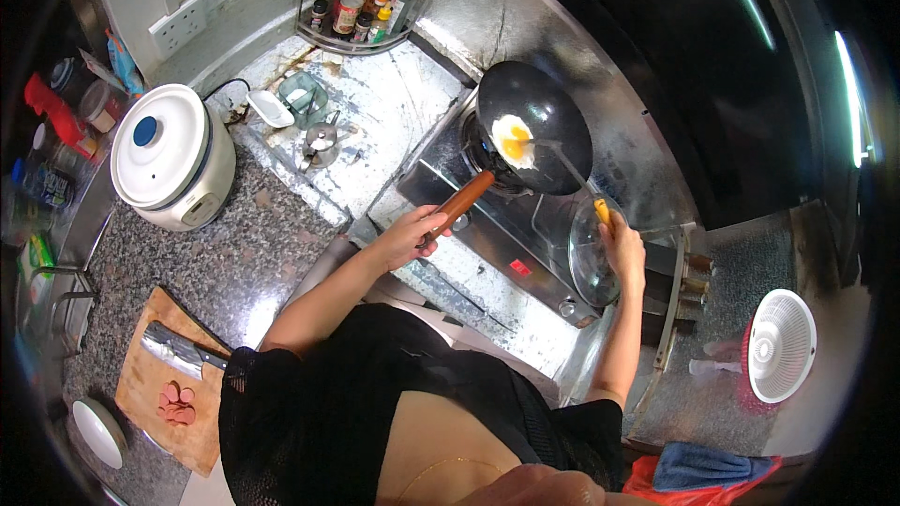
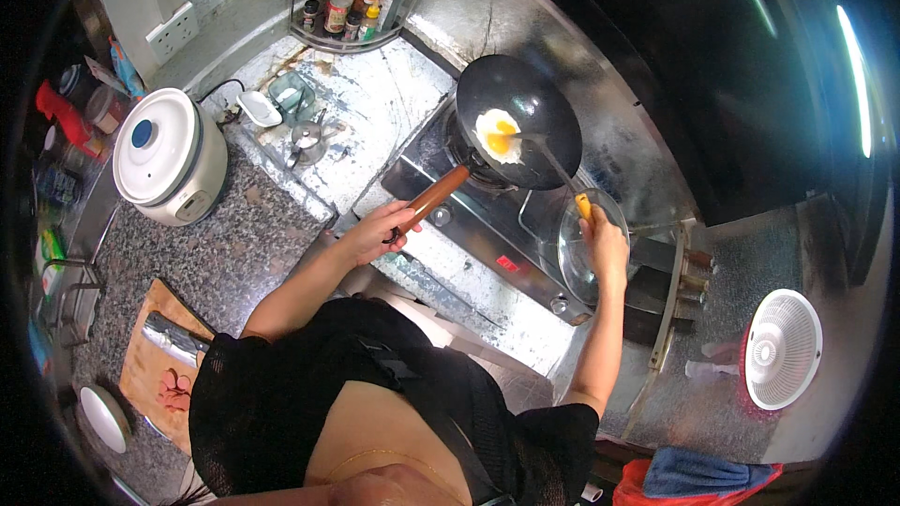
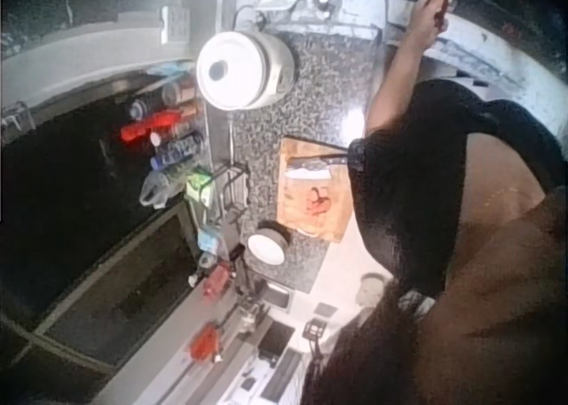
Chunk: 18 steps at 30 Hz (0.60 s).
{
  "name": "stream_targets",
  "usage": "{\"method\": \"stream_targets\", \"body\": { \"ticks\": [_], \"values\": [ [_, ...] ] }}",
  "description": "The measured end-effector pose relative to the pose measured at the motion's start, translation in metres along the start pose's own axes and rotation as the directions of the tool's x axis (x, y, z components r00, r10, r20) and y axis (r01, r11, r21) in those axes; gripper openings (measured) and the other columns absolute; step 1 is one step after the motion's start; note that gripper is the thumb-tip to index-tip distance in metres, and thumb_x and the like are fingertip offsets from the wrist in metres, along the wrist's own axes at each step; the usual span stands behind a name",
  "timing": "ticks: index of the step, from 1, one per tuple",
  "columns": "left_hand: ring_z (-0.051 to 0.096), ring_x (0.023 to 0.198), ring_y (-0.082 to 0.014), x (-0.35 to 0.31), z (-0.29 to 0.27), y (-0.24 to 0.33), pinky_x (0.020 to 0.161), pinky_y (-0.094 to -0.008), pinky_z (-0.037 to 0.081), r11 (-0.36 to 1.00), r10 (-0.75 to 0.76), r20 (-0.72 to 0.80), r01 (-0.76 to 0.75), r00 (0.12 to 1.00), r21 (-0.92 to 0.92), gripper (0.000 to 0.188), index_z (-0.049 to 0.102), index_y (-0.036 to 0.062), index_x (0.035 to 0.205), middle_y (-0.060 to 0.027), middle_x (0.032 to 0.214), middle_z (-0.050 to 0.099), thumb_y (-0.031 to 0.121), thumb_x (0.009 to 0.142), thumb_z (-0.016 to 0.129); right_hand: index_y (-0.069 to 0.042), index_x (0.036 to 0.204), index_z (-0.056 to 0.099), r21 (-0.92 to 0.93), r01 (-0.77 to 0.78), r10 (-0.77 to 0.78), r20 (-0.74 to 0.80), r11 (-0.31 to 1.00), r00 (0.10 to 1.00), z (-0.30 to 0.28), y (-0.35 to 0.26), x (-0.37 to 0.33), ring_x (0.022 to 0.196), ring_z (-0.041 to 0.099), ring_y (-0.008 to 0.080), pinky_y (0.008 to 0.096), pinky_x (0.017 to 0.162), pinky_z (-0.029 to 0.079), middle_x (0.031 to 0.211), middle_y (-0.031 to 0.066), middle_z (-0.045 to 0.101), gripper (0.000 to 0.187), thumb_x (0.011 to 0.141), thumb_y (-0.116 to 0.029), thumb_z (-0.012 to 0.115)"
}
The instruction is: The person wipes a wok with a tissue, pours oil from a small pot, cracks two eggs into the pan, and turns the eggs over with a spatula.
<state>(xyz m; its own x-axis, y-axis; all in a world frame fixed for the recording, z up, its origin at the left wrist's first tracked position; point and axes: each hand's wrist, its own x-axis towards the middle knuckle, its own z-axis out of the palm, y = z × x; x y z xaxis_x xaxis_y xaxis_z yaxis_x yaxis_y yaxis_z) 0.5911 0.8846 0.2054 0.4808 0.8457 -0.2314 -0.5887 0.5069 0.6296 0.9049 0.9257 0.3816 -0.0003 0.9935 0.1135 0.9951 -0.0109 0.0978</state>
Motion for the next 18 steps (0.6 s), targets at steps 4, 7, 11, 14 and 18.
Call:
{"method": "stream_targets", "body": {
  "ticks": [4,7,11,14,18],
  "values": [
    [0.042,0.053,-0.0051,-0.004,0.005,0.004,0.044,-0.0171,0.032,1.000,-0.006,-0.033,0.006,0.999,0.011,0.033,0.043,0.0048,0.110,-0.0027,0.080,0.050,0.027,0.086,0.048,-0.013,0.111,0.049,-0.020,-0.018,0.018,-0.005,1.000,1.000,0.004,-0.007,0.000,0.080,0.057,0.0368,0.0454,0.066,0.045,0.084,0.0191,0.060,0.032,0.083,-0.028,0.050],
    [0.042,0.054,-0.0050,-0.002,0.003,0.003,0.044,-0.0171,0.032,1.000,-0.015,-0.020,0.015,1.000,0.009,0.034,0.043,0.0050,0.110,-0.0026,0.080,0.051,0.028,0.086,0.048,-0.014,0.111,0.048,-0.010,0.022,-0.022,0.031,1.000,0.999,0.016,-0.007,0.009,0.080,0.057,0.0374,0.0465,0.066,0.045,0.083,0.0194,0.060,0.031,0.083,-0.028,0.050],
    [0.043,0.054,-0.0048,0.000,-0.001,0.000,0.044,-0.0172,0.032,1.000,0.001,0.007,-0.001,1.000,0.011,0.034,0.042,0.0052,0.111,-0.0023,0.079,0.051,0.028,0.086,0.048,-0.013,0.110,0.047,0.039,0.014,-0.013,-0.013,0.999,1.000,0.005,-0.011,0.007,0.079,0.057,0.0383,0.0477,0.066,0.044,0.082,0.0212,0.059,0.032,0.083,-0.028,0.050],
    [0.043,0.054,-0.0049,-0.002,0.003,0.003,0.045,-0.0173,0.032,1.000,-0.008,-0.020,0.008,1.000,-0.008,0.034,0.042,0.0048,0.111,-0.0024,0.079,0.052,0.028,0.086,0.048,-0.012,0.111,0.048,0.003,0.072,-0.072,0.051,0.997,0.996,0.017,-0.009,0.013,0.079,0.056,0.0387,0.0477,0.066,0.044,0.083,0.0219,0.059,0.032,0.082,-0.027,0.051],
    [0.043,0.054,-0.0051,-0.002,0.001,0.003,0.045,-0.0175,0.033,1.000,-0.009,-0.004,0.009,1.000,-0.005,0.035,0.042,0.0046,0.112,-0.0027,0.079,0.052,0.027,0.087,0.048,-0.008,0.108,0.051,0.075,0.017,-0.016,-0.004,0.997,1.000,-0.001,-0.007,0.001,0.078,0.057,0.0363,0.0414,0.064,0.045,0.082,0.0203,0.059,0.030,0.081,-0.021,0.053]
  ]
}}
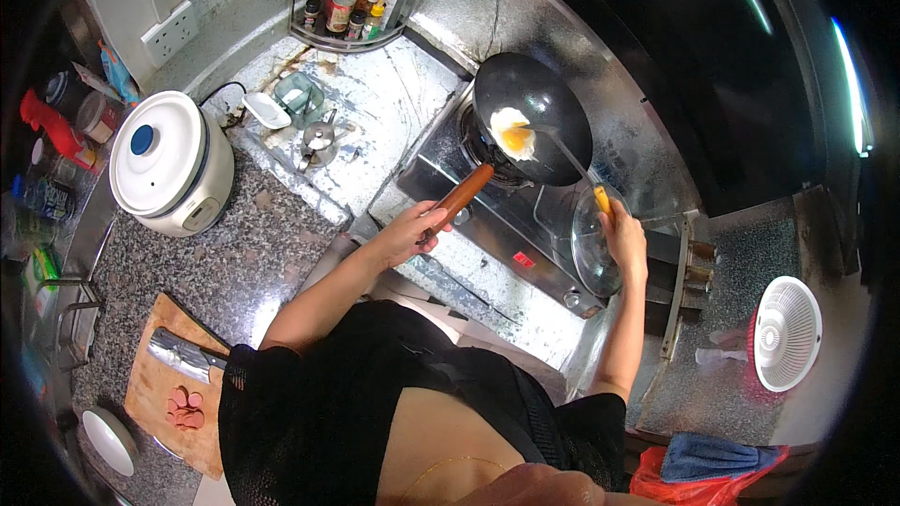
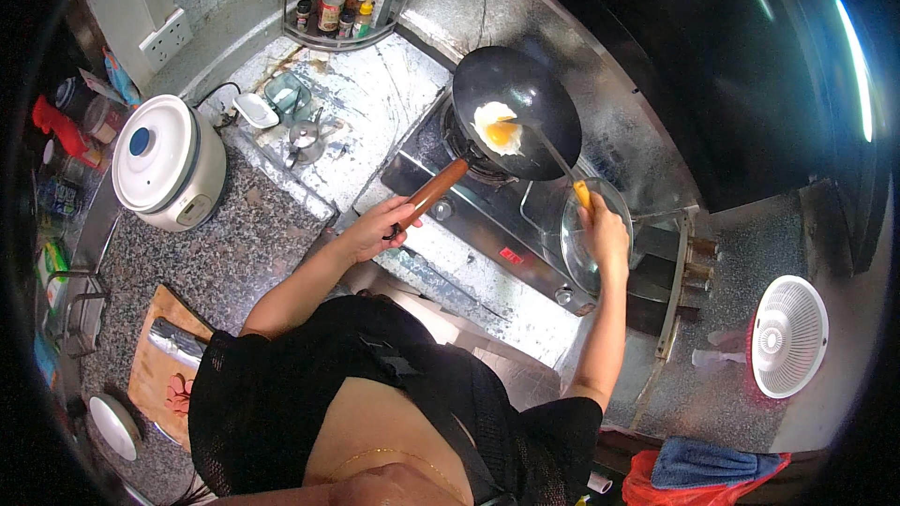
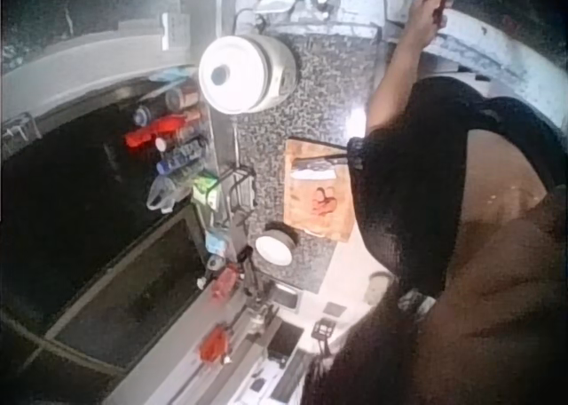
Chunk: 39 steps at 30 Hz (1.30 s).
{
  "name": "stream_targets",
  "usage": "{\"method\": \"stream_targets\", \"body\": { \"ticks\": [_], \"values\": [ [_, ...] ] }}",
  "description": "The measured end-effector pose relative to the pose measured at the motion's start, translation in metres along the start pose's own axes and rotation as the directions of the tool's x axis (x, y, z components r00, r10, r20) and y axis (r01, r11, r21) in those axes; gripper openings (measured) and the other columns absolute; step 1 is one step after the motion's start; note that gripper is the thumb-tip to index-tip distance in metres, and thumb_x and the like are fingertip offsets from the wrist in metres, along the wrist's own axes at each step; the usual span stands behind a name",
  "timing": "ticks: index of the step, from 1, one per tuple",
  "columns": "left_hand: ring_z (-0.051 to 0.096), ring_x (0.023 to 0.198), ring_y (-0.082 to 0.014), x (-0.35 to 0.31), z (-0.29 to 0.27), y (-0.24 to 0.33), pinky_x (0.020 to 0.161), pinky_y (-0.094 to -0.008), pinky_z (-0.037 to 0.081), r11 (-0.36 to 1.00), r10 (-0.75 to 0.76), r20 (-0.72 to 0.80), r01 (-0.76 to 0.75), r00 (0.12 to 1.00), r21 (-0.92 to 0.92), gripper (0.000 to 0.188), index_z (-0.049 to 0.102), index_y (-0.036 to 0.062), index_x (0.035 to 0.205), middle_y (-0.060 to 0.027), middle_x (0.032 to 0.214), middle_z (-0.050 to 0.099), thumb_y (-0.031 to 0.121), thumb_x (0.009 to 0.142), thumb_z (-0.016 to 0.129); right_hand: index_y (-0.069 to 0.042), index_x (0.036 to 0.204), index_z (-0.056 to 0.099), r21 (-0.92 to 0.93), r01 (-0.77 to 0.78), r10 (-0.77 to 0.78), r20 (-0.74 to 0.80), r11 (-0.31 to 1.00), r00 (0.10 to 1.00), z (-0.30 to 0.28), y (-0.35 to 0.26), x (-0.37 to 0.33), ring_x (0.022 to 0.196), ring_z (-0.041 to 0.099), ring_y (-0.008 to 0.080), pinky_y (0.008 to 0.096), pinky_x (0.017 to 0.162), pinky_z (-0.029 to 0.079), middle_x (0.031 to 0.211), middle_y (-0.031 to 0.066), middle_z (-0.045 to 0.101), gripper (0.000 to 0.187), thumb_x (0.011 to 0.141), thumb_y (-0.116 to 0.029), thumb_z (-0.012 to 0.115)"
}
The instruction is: The person wipes a wok with a tissue, pours oil from a small pot, cracks two eggs into the pan, and turns the eggs over with a spatula.
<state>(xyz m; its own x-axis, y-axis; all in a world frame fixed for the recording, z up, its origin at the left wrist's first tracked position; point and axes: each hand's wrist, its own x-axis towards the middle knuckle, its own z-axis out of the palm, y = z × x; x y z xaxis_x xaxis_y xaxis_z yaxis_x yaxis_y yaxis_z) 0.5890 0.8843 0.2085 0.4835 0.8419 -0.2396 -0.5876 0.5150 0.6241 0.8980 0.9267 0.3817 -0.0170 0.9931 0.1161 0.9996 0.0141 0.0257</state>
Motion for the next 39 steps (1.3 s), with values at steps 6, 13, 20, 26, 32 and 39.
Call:
{"method": "stream_targets", "body": {
  "ticks": [6,13,20,26,32,39],
  "values": [
    [0.042,0.053,-0.0060,-0.001,0.003,0.003,0.045,-0.0186,0.033,0.999,-0.018,-0.009,0.018,1.000,0.030,0.035,0.040,0.0037,0.113,-0.0035,0.081,0.050,0.027,0.087,0.047,-0.006,0.111,0.050,-0.031,0.023,-0.020,0.097,0.999,0.995,0.004,0.002,-0.018,0.077,0.060,0.0328,0.0381,0.065,0.047,0.083,0.0199,0.060,0.033,0.081,-0.020,0.055],
    [0.043,0.054,-0.0057,0.002,-0.002,0.000,0.045,-0.0175,0.036,0.997,-0.033,0.004,0.033,0.999,0.068,0.034,0.039,0.0052,0.114,-0.0029,0.085,0.051,0.026,0.088,0.045,-0.011,0.109,0.051,0.041,-0.056,0.054,0.038,0.998,0.998,-0.008,0.008,-0.027,0.077,0.058,0.0358,0.0435,0.065,0.046,0.080,0.0205,0.059,0.032,0.079,-0.021,0.055],
    [0.044,0.054,-0.0058,0.004,-0.002,0.000,0.046,-0.0189,0.036,0.993,-0.009,-0.018,0.012,1.000,0.116,0.037,0.040,0.0044,0.114,-0.0035,0.083,0.051,0.028,0.087,0.046,-0.012,0.107,0.052,-0.016,0.015,-0.014,0.010,1.000,1.000,-0.020,-0.007,-0.013,0.077,0.058,0.0352,0.0440,0.064,0.046,0.079,0.0187,0.060,0.030,0.080,-0.024,0.055],
    [0.044,0.053,-0.0057,0.003,-0.001,-0.001,0.045,-0.0187,0.036,0.990,-0.006,-0.004,0.007,1.000,0.141,0.035,0.041,0.0043,0.112,-0.0037,0.083,0.050,0.028,0.087,0.045,-0.010,0.108,0.051,-0.011,0.035,-0.034,0.028,0.999,0.999,-0.008,-0.002,-0.002,0.077,0.058,0.0355,0.0435,0.065,0.045,0.082,0.0193,0.060,0.031,0.080,-0.023,0.054],
    [0.044,0.053,-0.0059,0.001,0.001,0.000,0.045,-0.0185,0.035,0.988,0.018,-0.003,-0.018,1.000,0.151,0.036,0.040,0.0036,0.113,-0.0037,0.082,0.050,0.028,0.088,0.044,-0.010,0.111,0.050,-0.014,-0.008,0.008,0.016,1.000,1.000,-0.018,0.001,-0.015,0.081,0.058,0.0348,0.0418,0.067,0.046,0.084,0.0193,0.060,0.033,0.080,-0.022,0.054],
    [0.044,0.053,-0.0064,0.001,0.001,0.000,0.045,-0.0190,0.035,0.990,0.009,-0.018,-0.006,1.000,0.140,0.038,0.039,0.0033,0.114,-0.0042,0.083,0.049,0.029,0.087,0.045,-0.011,0.109,0.051,0.045,-0.053,0.051,0.032,0.998,0.998,-0.023,0.003,-0.029,0.079,0.057,0.0354,0.0437,0.067,0.045,0.083,0.0204,0.059,0.032,0.079,-0.021,0.055]
  ]
}}
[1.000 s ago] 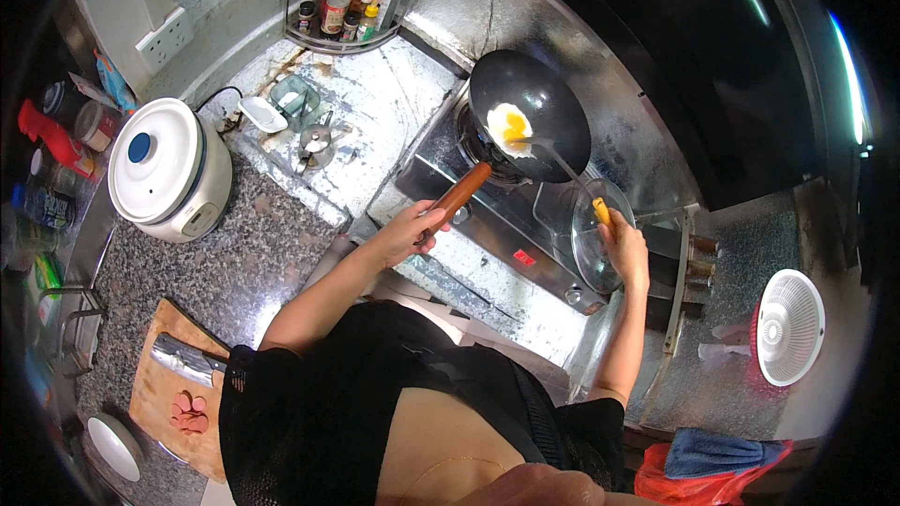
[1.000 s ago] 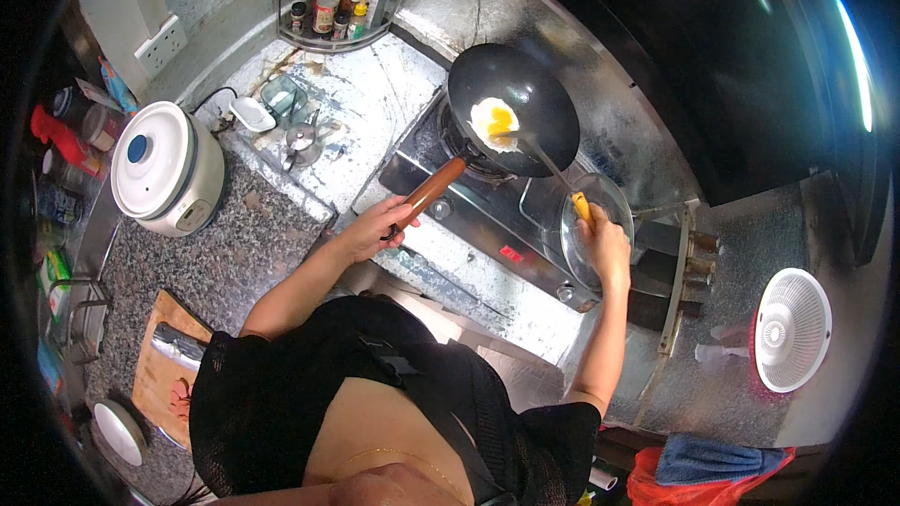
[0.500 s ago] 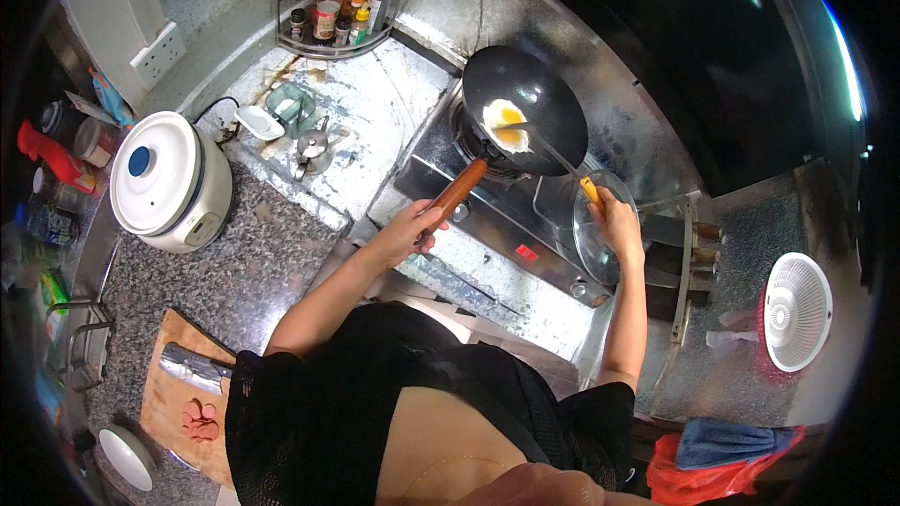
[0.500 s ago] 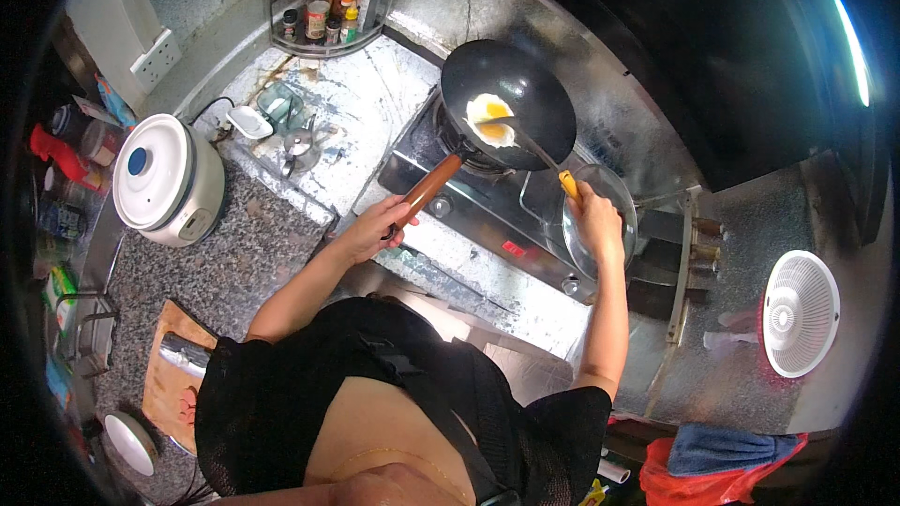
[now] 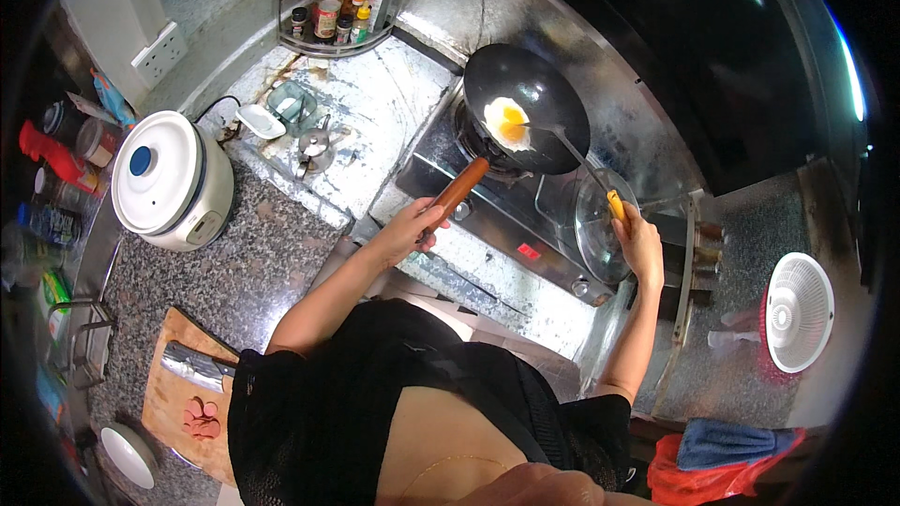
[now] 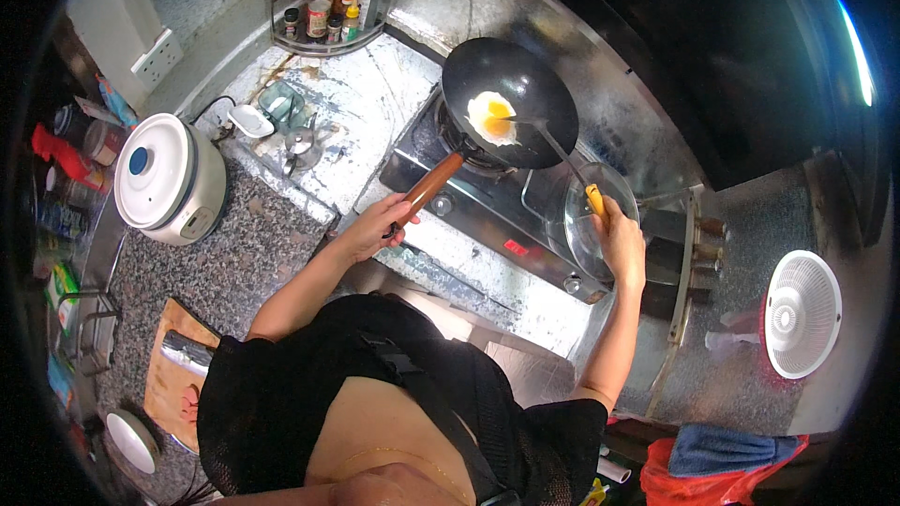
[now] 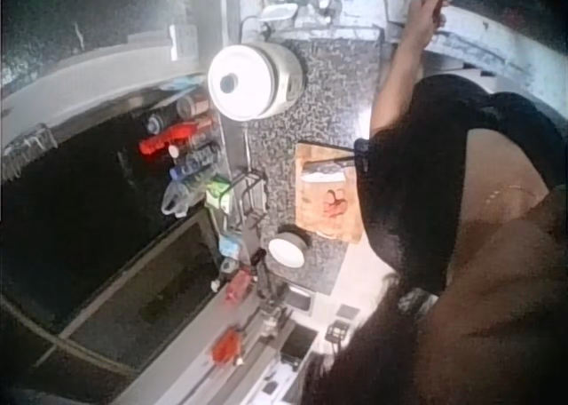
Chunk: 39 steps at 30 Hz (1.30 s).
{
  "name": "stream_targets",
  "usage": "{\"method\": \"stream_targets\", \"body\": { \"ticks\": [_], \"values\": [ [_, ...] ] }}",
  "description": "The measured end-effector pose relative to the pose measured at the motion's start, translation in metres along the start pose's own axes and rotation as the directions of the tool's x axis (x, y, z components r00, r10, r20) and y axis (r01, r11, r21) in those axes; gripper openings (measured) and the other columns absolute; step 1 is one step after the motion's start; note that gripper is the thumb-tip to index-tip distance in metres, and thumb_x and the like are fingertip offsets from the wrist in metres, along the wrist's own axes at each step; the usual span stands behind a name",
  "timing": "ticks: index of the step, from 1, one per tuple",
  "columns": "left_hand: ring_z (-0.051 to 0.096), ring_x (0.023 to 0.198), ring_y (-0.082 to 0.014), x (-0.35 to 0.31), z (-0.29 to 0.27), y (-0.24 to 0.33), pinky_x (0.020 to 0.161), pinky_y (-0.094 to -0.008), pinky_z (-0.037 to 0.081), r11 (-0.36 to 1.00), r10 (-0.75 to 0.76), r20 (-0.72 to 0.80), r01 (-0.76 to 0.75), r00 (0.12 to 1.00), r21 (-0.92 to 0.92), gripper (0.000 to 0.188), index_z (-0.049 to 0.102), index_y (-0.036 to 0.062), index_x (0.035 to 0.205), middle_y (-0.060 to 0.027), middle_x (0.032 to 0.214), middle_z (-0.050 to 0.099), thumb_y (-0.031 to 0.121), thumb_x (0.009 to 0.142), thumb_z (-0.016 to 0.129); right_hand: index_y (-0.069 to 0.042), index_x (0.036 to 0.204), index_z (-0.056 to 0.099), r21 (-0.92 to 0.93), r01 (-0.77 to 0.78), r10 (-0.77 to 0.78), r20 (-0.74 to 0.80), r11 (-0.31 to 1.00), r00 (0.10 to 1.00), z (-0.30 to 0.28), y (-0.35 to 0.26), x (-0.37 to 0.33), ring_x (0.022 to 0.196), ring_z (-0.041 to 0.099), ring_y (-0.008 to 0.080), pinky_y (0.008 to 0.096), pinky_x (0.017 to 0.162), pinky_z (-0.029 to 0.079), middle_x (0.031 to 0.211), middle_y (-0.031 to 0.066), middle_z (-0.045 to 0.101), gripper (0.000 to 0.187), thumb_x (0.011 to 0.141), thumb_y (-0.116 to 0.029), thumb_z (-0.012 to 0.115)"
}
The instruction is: The person wipes a wok with a tissue, pours oil from a small pot, cracks two eggs into the pan, and turns the eggs over with a spatula.
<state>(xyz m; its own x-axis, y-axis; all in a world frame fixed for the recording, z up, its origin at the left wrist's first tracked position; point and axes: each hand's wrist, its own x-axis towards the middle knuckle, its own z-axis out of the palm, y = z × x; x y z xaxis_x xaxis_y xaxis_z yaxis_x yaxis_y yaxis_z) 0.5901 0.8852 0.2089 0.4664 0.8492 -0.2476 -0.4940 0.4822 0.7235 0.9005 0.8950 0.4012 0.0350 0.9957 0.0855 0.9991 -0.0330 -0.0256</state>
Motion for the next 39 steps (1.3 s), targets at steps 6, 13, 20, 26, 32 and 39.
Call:
{"method": "stream_targets", "body": {
  "ticks": [6,13,20,26,32,39],
  "values": [
    [0.043,0.054,-0.0065,0.001,-0.001,-0.001,0.045,-0.0190,0.036,1.000,-0.011,0.018,0.011,1.000,-0.009,0.040,0.038,0.0031,0.115,-0.0040,0.082,0.049,0.030,0.087,0.046,-0.011,0.106,0.053,0.023,-0.012,0.011,0.038,1.000,0.999,0.005,0.004,0.000,0.078,0.058,0.0343,0.0417,0.067,0.046,0.082,0.0188,0.060,0.031,0.078,-0.022,0.056],
    [0.043,0.053,-0.0065,-0.001,0.003,0.004,0.045,-0.0189,0.035,1.000,-0.011,-0.005,0.011,1.000,0.018,0.037,0.040,0.0033,0.112,-0.0041,0.081,0.050,0.029,0.087,0.045,-0.007,0.108,0.051,-0.084,0.053,-0.051,0.023,0.995,0.998,0.032,0.003,0.031,0.080,0.058,0.0341,0.0400,0.067,0.046,0.084,0.0201,0.059,0.033,0.078,-0.018,0.057],
    [0.043,0.053,-0.0063,0.001,0.001,0.002,0.045,-0.0187,0.034,1.000,-0.011,0.008,0.011,1.000,0.011,0.034,0.042,0.0035,0.110,-0.0036,0.081,0.050,0.029,0.087,0.046,-0.013,0.109,0.051,-0.062,0.017,-0.018,-0.016,0.998,1.000,0.023,0.002,0.039,0.081,0.057,0.0365,0.0450,0.068,0.045,0.085,0.0193,0.060,0.032,0.079,-0.025,0.055],
    [0.044,0.055,-0.0064,0.002,-0.005,-0.001,0.045,-0.0184,0.035,1.000,-0.006,0.017,0.006,1.000,0.010,0.037,0.040,0.0033,0.112,-0.0038,0.082,0.050,0.030,0.087,0.046,-0.013,0.109,0.051,-0.050,0.035,-0.035,-0.003,0.998,0.999,0.018,-0.001,0.042,0.083,0.058,0.0349,0.0436,0.069,0.045,0.087,0.0196,0.060,0.032,0.080,-0.026,0.054],
    [0.044,0.056,-0.0063,0.003,-0.003,0.001,0.046,-0.0185,0.035,0.999,-0.027,0.019,0.026,0.999,0.032,0.040,0.039,0.0036,0.115,-0.0039,0.083,0.051,0.031,0.087,0.047,-0.010,0.108,0.051,-0.032,0.047,-0.048,-0.023,0.998,0.999,0.045,0.011,0.048,0.079,0.058,0.0354,0.0432,0.068,0.045,0.082,0.0185,0.060,0.032,0.079,-0.024,0.055],
    [0.044,0.055,-0.0064,0.002,-0.004,0.003,0.045,-0.0186,0.034,1.000,-0.016,0.018,0.016,1.000,0.024,0.039,0.039,0.0043,0.114,-0.0040,0.082,0.051,0.031,0.086,0.047,-0.008,0.106,0.054,0.205,0.029,-0.019,-0.053,0.978,0.998,0.020,0.009,0.022,0.075,0.059,0.0337,0.0385,0.063,0.045,0.079,0.0205,0.059,0.030,0.078,-0.017,0.059]
  ]
}}
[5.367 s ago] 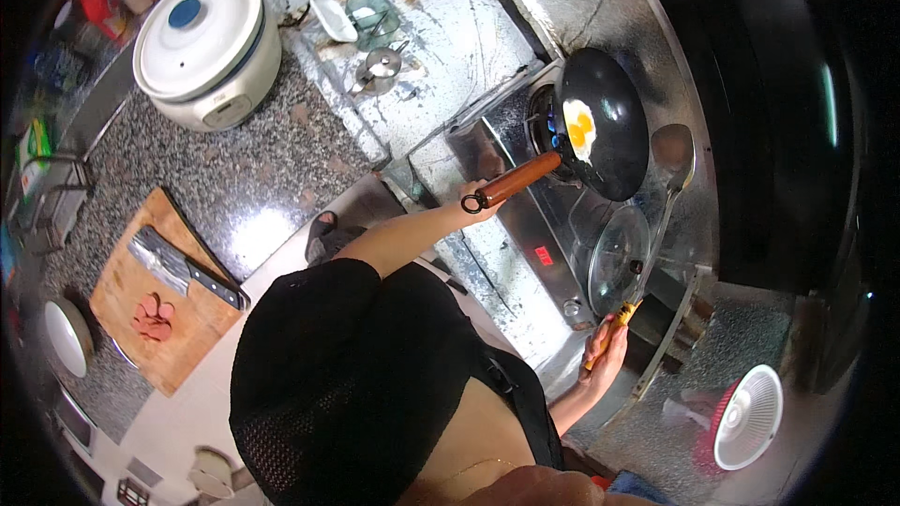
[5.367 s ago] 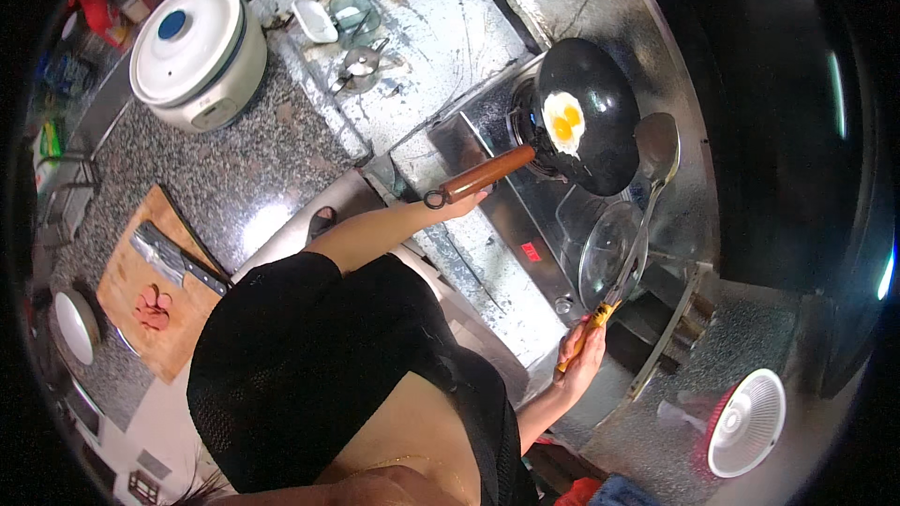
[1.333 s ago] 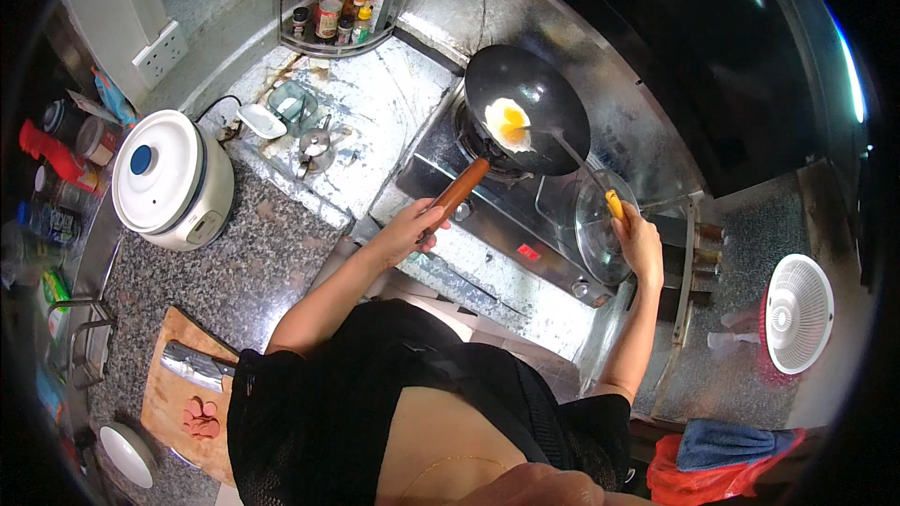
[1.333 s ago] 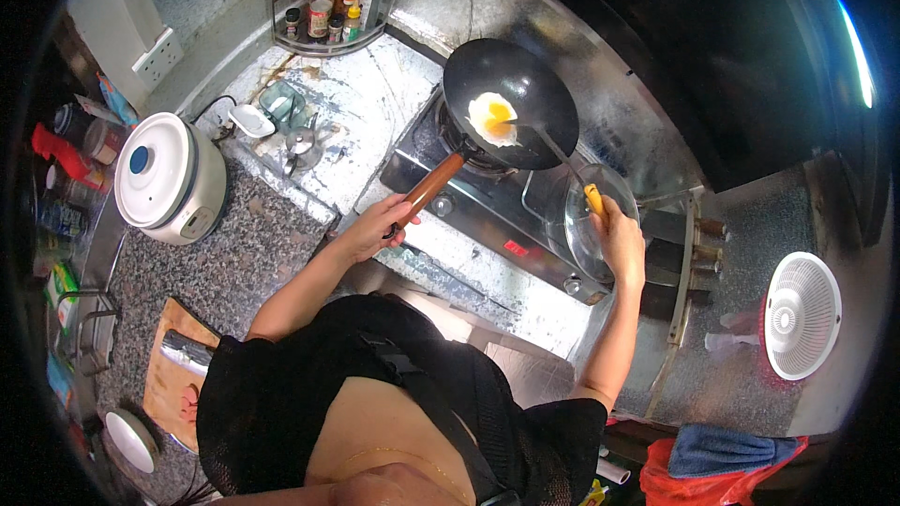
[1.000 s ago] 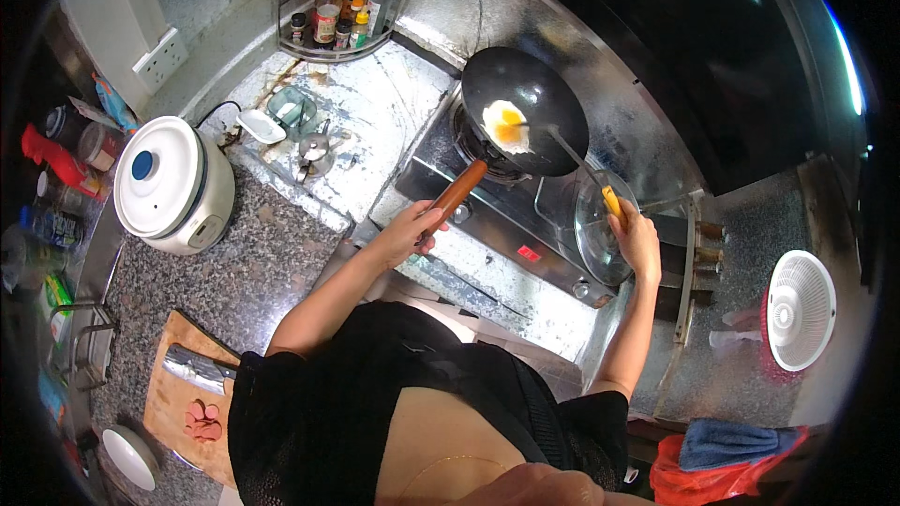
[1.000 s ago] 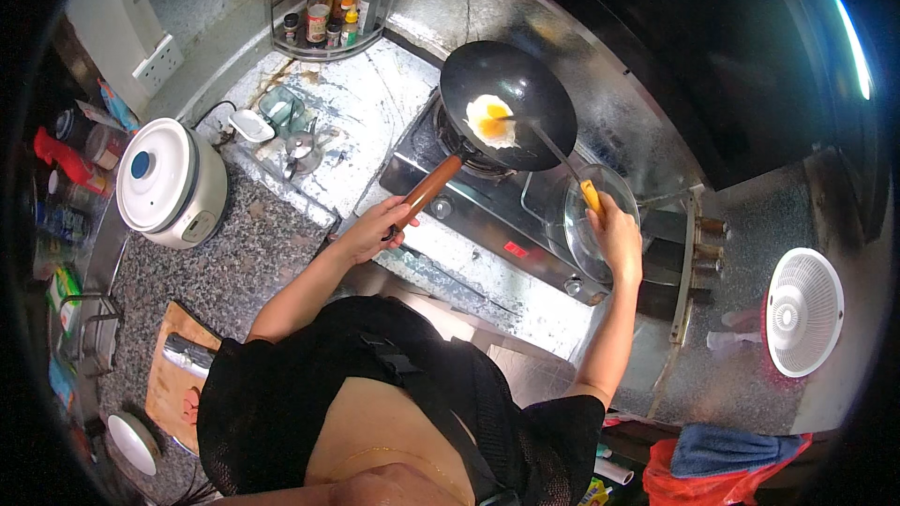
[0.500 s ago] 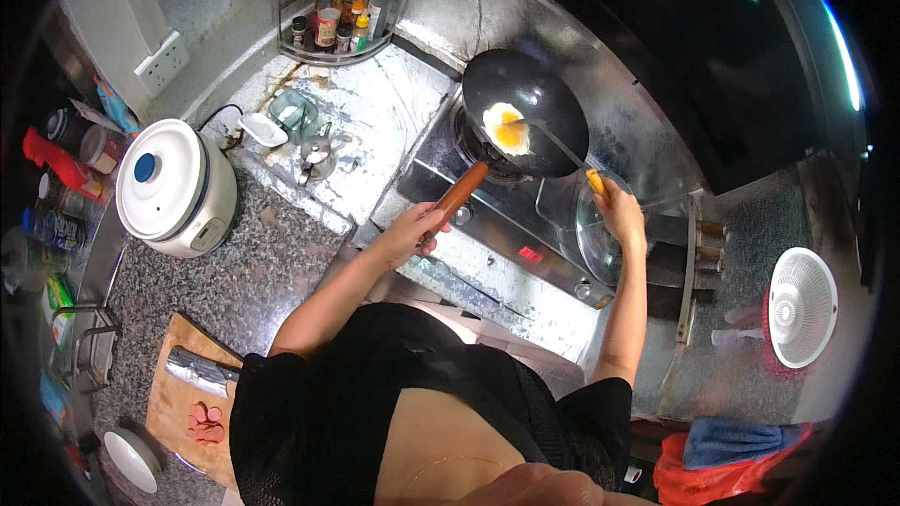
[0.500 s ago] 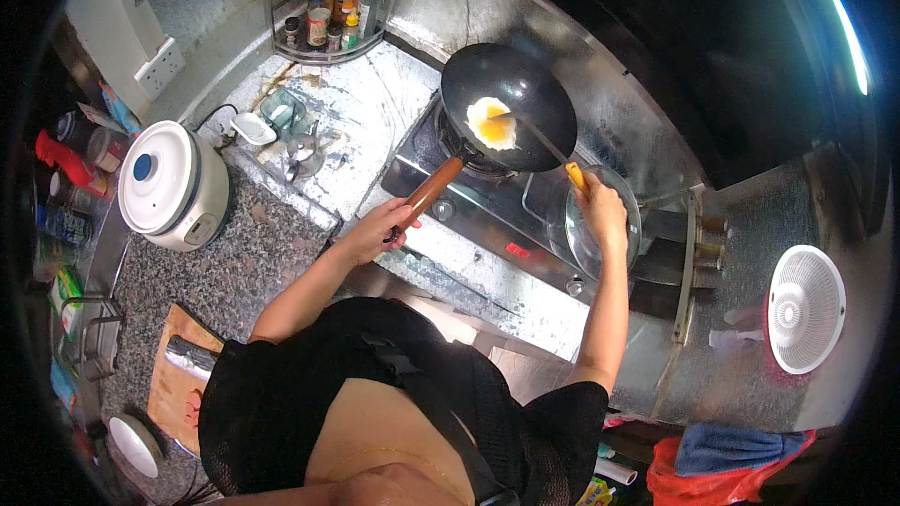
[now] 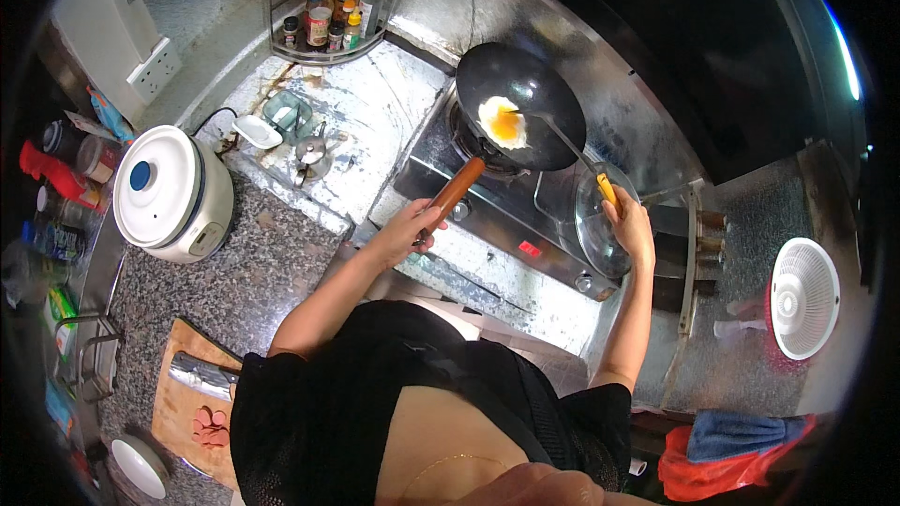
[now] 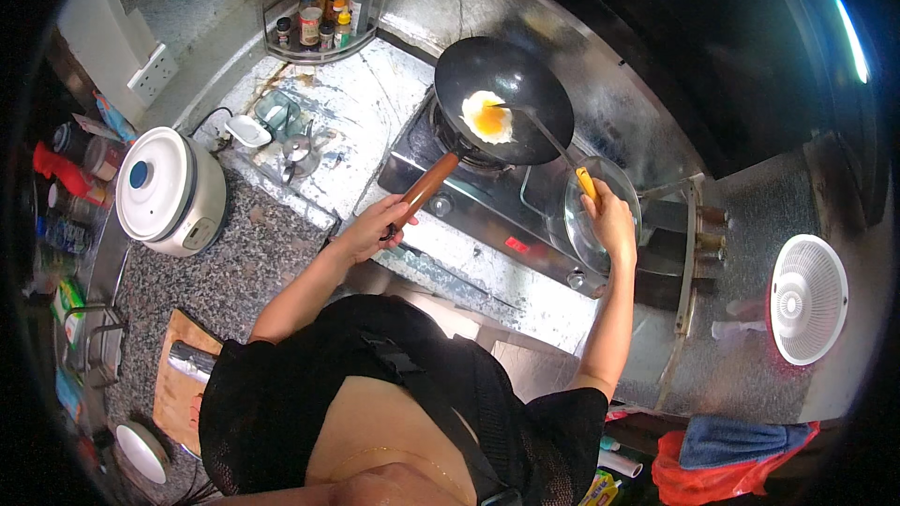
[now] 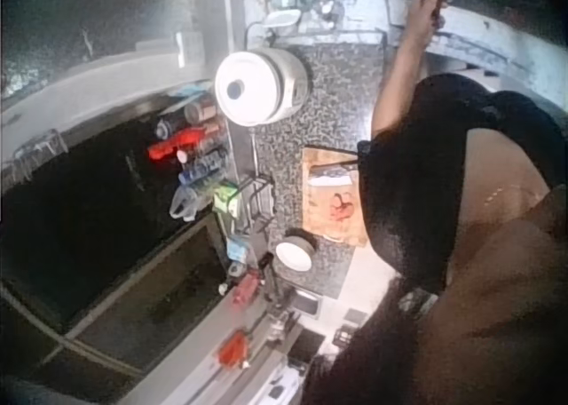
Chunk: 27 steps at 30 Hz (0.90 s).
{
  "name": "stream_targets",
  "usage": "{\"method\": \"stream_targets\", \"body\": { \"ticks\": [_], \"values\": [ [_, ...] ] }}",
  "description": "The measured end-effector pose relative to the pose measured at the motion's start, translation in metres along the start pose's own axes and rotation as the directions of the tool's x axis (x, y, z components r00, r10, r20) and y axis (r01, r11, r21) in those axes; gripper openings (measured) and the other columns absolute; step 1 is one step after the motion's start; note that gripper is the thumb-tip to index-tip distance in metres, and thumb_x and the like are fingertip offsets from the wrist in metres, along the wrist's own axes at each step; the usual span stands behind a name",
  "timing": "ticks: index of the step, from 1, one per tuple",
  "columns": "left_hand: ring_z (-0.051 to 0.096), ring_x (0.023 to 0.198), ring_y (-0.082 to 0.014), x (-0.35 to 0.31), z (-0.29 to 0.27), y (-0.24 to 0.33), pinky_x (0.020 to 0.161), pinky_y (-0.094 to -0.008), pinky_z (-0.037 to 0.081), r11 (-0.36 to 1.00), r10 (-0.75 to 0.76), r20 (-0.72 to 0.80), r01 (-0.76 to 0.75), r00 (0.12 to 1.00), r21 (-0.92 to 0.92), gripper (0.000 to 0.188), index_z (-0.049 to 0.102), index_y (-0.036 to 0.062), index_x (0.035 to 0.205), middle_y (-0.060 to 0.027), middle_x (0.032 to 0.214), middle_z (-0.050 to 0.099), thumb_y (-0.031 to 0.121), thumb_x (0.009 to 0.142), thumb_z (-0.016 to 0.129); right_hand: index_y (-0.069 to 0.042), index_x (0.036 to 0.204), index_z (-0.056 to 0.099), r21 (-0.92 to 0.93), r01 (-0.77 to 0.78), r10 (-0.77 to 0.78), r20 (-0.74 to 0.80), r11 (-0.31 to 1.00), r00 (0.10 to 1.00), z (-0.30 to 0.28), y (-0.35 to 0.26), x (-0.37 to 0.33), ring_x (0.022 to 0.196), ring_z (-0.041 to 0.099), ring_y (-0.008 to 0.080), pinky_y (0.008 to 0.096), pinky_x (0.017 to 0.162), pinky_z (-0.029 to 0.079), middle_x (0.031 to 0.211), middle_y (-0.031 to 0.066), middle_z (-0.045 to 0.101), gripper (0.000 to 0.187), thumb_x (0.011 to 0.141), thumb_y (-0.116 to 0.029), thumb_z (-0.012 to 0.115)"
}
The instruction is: The person wipes a wok with a tissue, pours oil from a small pot, cracks two eggs into the pan, and turns the eggs over with a spatula.
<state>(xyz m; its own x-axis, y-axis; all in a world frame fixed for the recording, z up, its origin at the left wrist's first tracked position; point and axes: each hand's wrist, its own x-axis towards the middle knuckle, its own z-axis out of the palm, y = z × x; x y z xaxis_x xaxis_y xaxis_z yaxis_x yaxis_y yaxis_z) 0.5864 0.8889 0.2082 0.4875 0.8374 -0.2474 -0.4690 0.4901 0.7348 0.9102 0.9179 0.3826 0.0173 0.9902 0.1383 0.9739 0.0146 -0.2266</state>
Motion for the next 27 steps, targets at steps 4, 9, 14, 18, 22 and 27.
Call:
{"method": "stream_targets", "body": {
  "ticks": [4,9,14,18,22,27],
  "values": [
    [0.043,0.053,-0.0065,0.000,0.002,-0.001,0.044,-0.0189,0.033,1.000,-0.011,-0.017,0.011,1.000,-0.006,0.037,0.040,0.0042,0.112,-0.0041,0.081,0.050,0.030,0.086,0.047,-0.009,0.107,0.052,-0.092,0.035,-0.034,0.017,0.995,0.999,0.003,0.001,0.002,0.076,0.058,0.0346,0.0412,0.064,0.045,0.079,0.0198,0.059,0.031,0.079,-0.021,0.057],
    [0.043,0.053,-0.0066,0.001,0.003,0.001,0.044,-0.0190,0.033,1.000,0.004,0.012,-0.004,1.000,-0.025,0.036,0.040,0.0044,0.111,-0.0038,0.080,0.050,0.030,0.087,0.047,-0.012,0.110,0.049,-0.237,0.030,-0.010,0.084,0.971,0.996,0.032,0.004,0.018,0.080,0.057,0.0366,0.0449,0.068,0.044,0.085,0.0190,0.060,0.034,0.080,-0.026,0.054],
    [0.042,0.054,-0.0065,-0.003,0.003,0.001,0.044,-0.0188,0.033,1.000,-0.016,-0.018,0.016,1.000,-0.008,0.036,0.040,0.0049,0.111,-0.0038,0.081,0.050,0.031,0.087,0.047,-0.011,0.111,0.051,-0.136,-0.003,0.005,0.017,0.991,1.000,0.005,0.000,0.011,0.081,0.058,0.0344,0.0412,0.069,0.045,0.085,0.0187,0.060,0.034,0.080,-0.023,0.054],
    [0.043,0.055,-0.0063,-0.002,0.003,0.001,0.045,-0.0185,0.033,1.000,-0.010,-0.011,0.010,1.000,-0.004,0.037,0.039,0.0053,0.112,-0.0040,0.083,0.050,0.031,0.087,0.047,-0.004,0.108,0.053,0.018,-0.033,0.033,0.019,0.999,0.999,-0.002,-0.003,0.009,0.080,0.059,0.0339,0.0374,0.066,0.045,0.082,0.0202,0.060,0.032,0.082,-0.022,0.054],
    [0.043,0.055,-0.0063,-0.001,0.004,0.001,0.045,-0.0185,0.033,1.000,-0.019,-0.009,0.019,1.000,-0.011,0.038,0.039,0.0055,0.113,-0.0045,0.084,0.051,0.032,0.086,0.047,-0.002,0.106,0.053,0.058,-0.049,0.044,0.078,0.997,0.996,-0.001,0.006,0.008,0.072,0.060,0.0297,0.0342,0.063,0.044,0.077,0.0192,0.059,0.031,0.083,-0.022,0.053],
    [0.043,0.054,-0.0066,0.001,0.001,-0.003,0.044,-0.0188,0.033,1.000,-0.004,-0.007,0.004,1.000,-0.026,0.039,0.039,0.0053,0.113,-0.0052,0.084,0.051,0.032,0.086,0.048,-0.001,0.107,0.053,0.172,-0.103,0.084,0.111,0.980,0.990,-0.003,0.010,0.002,0.055,0.052,0.0137,0.0278,0.053,0.041,0.063,0.0100,0.054,0.030,0.084,-0.021,0.053]
  ]
}}
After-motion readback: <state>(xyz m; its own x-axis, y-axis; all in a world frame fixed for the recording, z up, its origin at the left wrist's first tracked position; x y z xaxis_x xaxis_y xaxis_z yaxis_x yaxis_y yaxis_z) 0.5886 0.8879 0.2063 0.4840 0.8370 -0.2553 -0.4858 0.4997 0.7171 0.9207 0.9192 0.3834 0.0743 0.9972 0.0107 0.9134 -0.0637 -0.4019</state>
